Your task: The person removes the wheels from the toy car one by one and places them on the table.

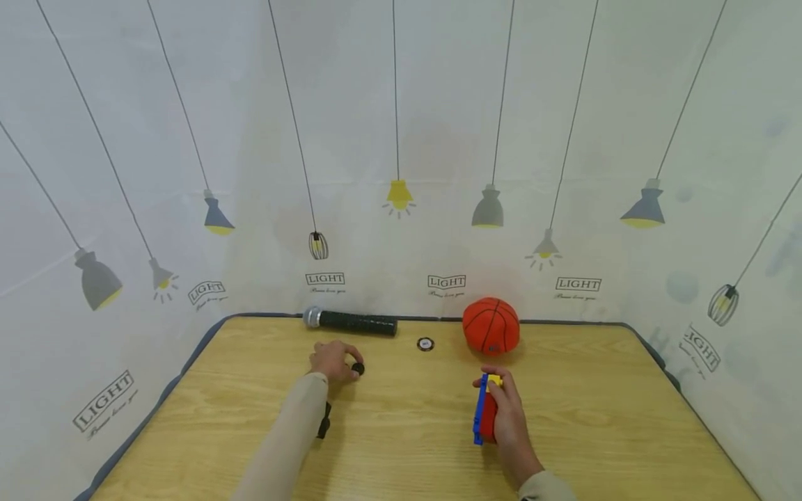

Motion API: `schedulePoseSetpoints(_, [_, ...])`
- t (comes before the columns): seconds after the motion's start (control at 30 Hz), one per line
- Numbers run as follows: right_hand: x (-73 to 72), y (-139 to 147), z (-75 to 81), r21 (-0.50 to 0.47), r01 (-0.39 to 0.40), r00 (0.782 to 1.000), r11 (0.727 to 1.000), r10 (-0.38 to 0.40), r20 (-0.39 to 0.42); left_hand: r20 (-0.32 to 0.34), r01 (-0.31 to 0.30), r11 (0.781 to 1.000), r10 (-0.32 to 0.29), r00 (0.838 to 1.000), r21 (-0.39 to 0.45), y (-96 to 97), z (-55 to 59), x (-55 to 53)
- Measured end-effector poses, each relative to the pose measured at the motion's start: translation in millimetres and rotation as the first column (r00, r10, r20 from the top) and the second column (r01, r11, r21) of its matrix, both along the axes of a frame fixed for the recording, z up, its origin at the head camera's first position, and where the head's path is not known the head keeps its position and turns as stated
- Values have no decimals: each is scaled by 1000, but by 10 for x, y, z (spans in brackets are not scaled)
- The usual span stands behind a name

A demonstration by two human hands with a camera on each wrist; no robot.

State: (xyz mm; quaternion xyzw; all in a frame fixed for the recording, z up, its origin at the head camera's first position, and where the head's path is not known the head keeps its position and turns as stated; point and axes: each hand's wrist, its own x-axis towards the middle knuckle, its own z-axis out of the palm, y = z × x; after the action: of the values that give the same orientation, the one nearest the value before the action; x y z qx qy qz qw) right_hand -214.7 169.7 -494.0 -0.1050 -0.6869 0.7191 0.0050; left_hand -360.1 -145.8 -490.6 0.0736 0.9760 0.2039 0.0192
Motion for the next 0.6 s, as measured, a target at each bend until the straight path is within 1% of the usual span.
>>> schedulePoseSetpoints(0.07, [7, -10, -3, -5, 3, 1000, 1000, -3, -5, 6, -9, 1000, 9, 1000, 1, -9, -9, 6])
schedulePoseSetpoints(0.2, [14, -20, -15, -5, 3, 1000, 1000, -3, -10, 8, -9, 1000, 9, 1000, -2, -35, -27, 8])
schedulePoseSetpoints(0.33, [13, -11, -22, -1, -5, 1000, 1000, 5, -4, 11, -26, 1000, 26, 1000, 2, -42, -38, 7])
schedulePoseSetpoints(0.6, [2, -1, -15, 3, -9, 1000, 1000, 9, -4, 30, -40, 999, 40, 999, 11, -40, 8, 28])
